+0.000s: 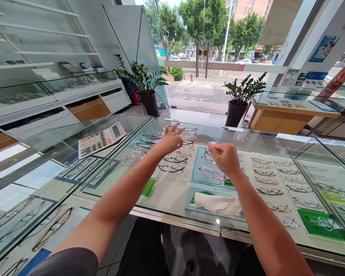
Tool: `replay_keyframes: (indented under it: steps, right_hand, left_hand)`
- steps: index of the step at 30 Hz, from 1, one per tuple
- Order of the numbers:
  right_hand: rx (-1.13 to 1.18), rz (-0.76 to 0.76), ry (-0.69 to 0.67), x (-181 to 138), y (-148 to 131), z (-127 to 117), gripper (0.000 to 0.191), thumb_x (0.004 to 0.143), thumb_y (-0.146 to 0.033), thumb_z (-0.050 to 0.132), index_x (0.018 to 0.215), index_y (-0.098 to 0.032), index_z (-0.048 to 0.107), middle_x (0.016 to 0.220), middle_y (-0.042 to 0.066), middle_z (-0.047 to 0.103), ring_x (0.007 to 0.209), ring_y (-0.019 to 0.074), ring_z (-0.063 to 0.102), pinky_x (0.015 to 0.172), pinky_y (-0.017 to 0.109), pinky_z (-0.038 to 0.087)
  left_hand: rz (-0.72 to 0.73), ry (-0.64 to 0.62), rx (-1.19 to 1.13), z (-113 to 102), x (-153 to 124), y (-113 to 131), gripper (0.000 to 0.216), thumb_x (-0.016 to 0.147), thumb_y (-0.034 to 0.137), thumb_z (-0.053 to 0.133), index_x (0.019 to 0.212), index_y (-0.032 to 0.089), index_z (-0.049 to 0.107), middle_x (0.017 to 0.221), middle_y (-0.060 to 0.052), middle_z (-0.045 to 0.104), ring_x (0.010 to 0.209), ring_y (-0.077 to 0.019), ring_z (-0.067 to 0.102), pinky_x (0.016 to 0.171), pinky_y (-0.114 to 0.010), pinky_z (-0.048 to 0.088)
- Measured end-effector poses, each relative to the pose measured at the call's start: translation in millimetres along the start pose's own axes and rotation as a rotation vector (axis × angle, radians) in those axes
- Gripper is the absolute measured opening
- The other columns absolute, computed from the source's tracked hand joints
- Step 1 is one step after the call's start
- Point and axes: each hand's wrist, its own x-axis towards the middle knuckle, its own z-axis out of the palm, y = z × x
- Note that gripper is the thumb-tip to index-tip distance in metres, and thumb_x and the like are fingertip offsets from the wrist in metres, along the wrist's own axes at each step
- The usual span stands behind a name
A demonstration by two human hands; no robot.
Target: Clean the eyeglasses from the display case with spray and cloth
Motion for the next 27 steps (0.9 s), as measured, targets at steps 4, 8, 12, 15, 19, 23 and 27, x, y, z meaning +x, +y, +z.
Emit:
replay_keyframes:
  steps: [4, 8, 12, 15, 19, 23, 27]
  right_hand:
    - [-0.001, 0.004, -0.010, -0.5, -1.2, 1.8, 0.059, 0.100, -0.045, 0.057, 0.058, -0.026, 0.020, 0.056, -0.006, 0.016, 0.057, 0.0121, 0.016, 0.055, 0.033, 0.019]
    - [-0.016, -0.009, -0.003, -1.1, -1.9, 2.9, 0.059, 0.100, -0.045, 0.057, 0.058, -0.026, 0.019, 0.056, -0.006, 0.015, 0.057, 0.0119, 0.015, 0.056, 0.033, 0.017]
    - [-0.023, -0.022, 0.004, -2.2, -3.3, 3.3, 0.059, 0.100, -0.045, 0.057, 0.059, -0.026, 0.019, 0.058, -0.006, 0.015, 0.058, 0.0120, 0.016, 0.056, 0.033, 0.017]
    - [-0.025, -0.027, -0.007, -2.6, -4.5, 3.4, 0.058, 0.099, -0.046, 0.057, 0.060, -0.026, 0.019, 0.059, -0.006, 0.015, 0.059, 0.0122, 0.016, 0.056, 0.033, 0.018]
    - [-0.027, -0.018, -0.018, -3.0, -6.0, 3.2, 0.058, 0.099, -0.046, 0.057, 0.060, -0.026, 0.018, 0.060, -0.005, 0.015, 0.060, 0.0125, 0.016, 0.056, 0.032, 0.018]
    - [-0.025, -0.020, -0.010, -3.0, -7.3, 3.1, 0.058, 0.099, -0.045, 0.058, 0.060, -0.026, 0.018, 0.061, -0.005, 0.015, 0.061, 0.0129, 0.016, 0.057, 0.032, 0.018]
    - [-0.019, -0.018, -0.024, -3.2, -8.5, 3.4, 0.058, 0.099, -0.045, 0.057, 0.060, -0.026, 0.019, 0.061, -0.005, 0.015, 0.061, 0.0127, 0.017, 0.057, 0.033, 0.018]
  left_hand:
    - [-0.019, 0.013, 0.006, -2.0, -1.3, -4.1, 0.016, 0.083, 0.014, 0.075, 0.071, 0.020, 0.082, 0.169, -0.011, 0.052, 0.167, -0.0473, 0.023, 0.130, -0.073, 0.018]
    - [-0.030, -0.011, 0.012, -5.3, -3.7, -6.6, 0.015, 0.083, 0.013, 0.073, 0.074, 0.020, 0.083, 0.170, -0.012, 0.051, 0.167, -0.0478, 0.021, 0.129, -0.073, 0.018]
    - [0.007, 0.047, -0.038, -4.5, -2.8, -8.6, 0.025, 0.083, 0.010, 0.066, 0.083, 0.024, 0.086, 0.159, -0.009, 0.063, 0.157, -0.0422, 0.037, 0.126, -0.067, 0.022]
    - [0.011, 0.050, -0.094, 1.9, 1.6, -9.6, 0.029, 0.082, 0.010, 0.064, 0.088, 0.027, 0.088, 0.124, -0.011, 0.081, 0.131, -0.0374, 0.056, 0.118, -0.062, 0.030]
    - [-0.017, 0.072, -0.106, 14.4, 8.7, -7.0, 0.023, 0.082, 0.022, 0.069, 0.094, 0.027, 0.088, 0.103, -0.016, 0.081, 0.122, -0.0405, 0.055, 0.111, -0.064, 0.031]
    - [-0.056, 0.105, -0.096, 22.4, 13.4, -2.9, 0.020, 0.085, 0.023, 0.067, 0.087, 0.024, 0.086, 0.102, -0.021, 0.076, 0.120, -0.0418, 0.051, 0.102, -0.061, 0.035]
    - [-0.082, 0.111, -0.086, 24.6, 14.8, -3.2, 0.022, 0.085, 0.017, 0.063, 0.080, 0.019, 0.084, 0.102, -0.023, 0.072, 0.115, -0.0416, 0.052, 0.098, -0.060, 0.035]
